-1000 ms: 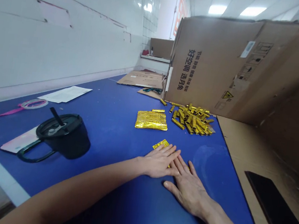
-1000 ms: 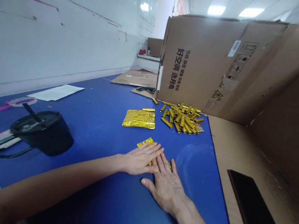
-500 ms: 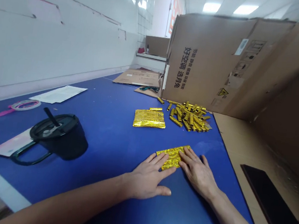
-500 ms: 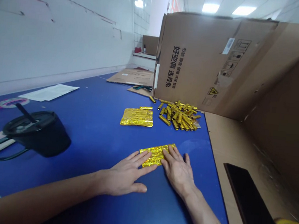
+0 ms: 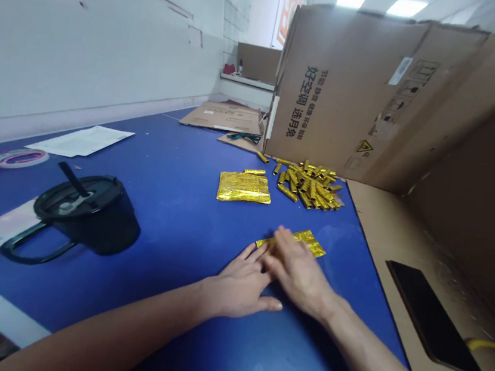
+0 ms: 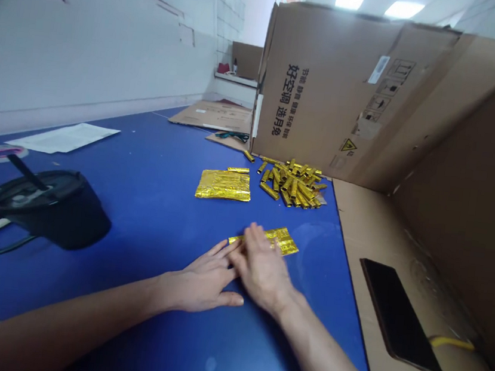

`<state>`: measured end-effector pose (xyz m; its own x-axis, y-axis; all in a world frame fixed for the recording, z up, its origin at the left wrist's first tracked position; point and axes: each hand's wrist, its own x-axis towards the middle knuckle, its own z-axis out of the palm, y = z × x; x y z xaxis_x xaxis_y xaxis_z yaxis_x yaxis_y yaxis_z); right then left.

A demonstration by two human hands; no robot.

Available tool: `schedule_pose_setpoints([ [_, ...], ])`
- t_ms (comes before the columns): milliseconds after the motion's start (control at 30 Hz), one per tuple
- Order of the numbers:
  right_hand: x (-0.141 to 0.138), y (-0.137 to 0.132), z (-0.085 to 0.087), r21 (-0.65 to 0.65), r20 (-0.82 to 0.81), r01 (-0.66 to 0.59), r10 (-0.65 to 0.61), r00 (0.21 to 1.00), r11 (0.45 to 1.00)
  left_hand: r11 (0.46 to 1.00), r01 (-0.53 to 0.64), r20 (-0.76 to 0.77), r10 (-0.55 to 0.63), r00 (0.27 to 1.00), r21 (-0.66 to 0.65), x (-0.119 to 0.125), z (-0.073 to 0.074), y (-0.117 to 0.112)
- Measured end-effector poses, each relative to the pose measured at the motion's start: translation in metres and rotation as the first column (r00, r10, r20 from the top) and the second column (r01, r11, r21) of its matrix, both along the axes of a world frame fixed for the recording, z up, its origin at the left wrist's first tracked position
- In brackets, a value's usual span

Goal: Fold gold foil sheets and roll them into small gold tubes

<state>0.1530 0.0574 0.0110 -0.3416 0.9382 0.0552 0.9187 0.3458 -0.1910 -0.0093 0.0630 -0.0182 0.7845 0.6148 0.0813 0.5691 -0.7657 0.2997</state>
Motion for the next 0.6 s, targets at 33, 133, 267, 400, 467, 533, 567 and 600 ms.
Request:
schedule_pose_setpoints([
  [33,-0.007,-0.003,-0.002,-0.05,-0.062,-0.101,0.098,0.993,0.994,1.0,-0.002,0.005,0.002,1.0,0.007,0.001,-0.001,0.0],
  [133,-0.006,-0.006,-0.012,-0.098,-0.104,-0.168,0.158,0.982,0.981,1.0,0.005,-0.01,-0.005,1.0,0.005,0.001,0.0,0.0],
  [267,0.028,0.005,-0.022,-0.036,0.043,-0.015,0.016,0.999,0.999,1.0,0.01,-0.026,-0.01,1.0,-0.012,-0.002,0.002,-0.001],
  [400,0.046,0.01,-0.024,-0.007,0.118,0.119,-0.117,0.986,0.993,0.999,0.005,-0.022,-0.006,1.0,-0.035,-0.003,0.005,0.0],
  [467,0.047,0.007,-0.024,-0.007,0.127,0.148,-0.146,0.981,0.989,0.999,0.013,-0.029,-0.015,0.999,-0.038,-0.004,0.006,0.003],
  [533,0.046,0.004,-0.025,-0.007,0.121,0.162,-0.16,0.98,0.987,0.999,0.03,-0.047,-0.032,0.998,-0.04,-0.006,0.009,0.007],
  [567,0.046,0.003,-0.025,-0.005,0.115,0.166,-0.165,0.98,0.986,0.998,0.041,-0.06,-0.044,0.997,-0.044,-0.007,0.011,0.009],
  [600,0.046,0.002,-0.025,-0.003,0.108,0.168,-0.167,0.98,0.986,0.997,0.052,-0.075,-0.056,0.996,-0.051,-0.008,0.012,0.012],
])
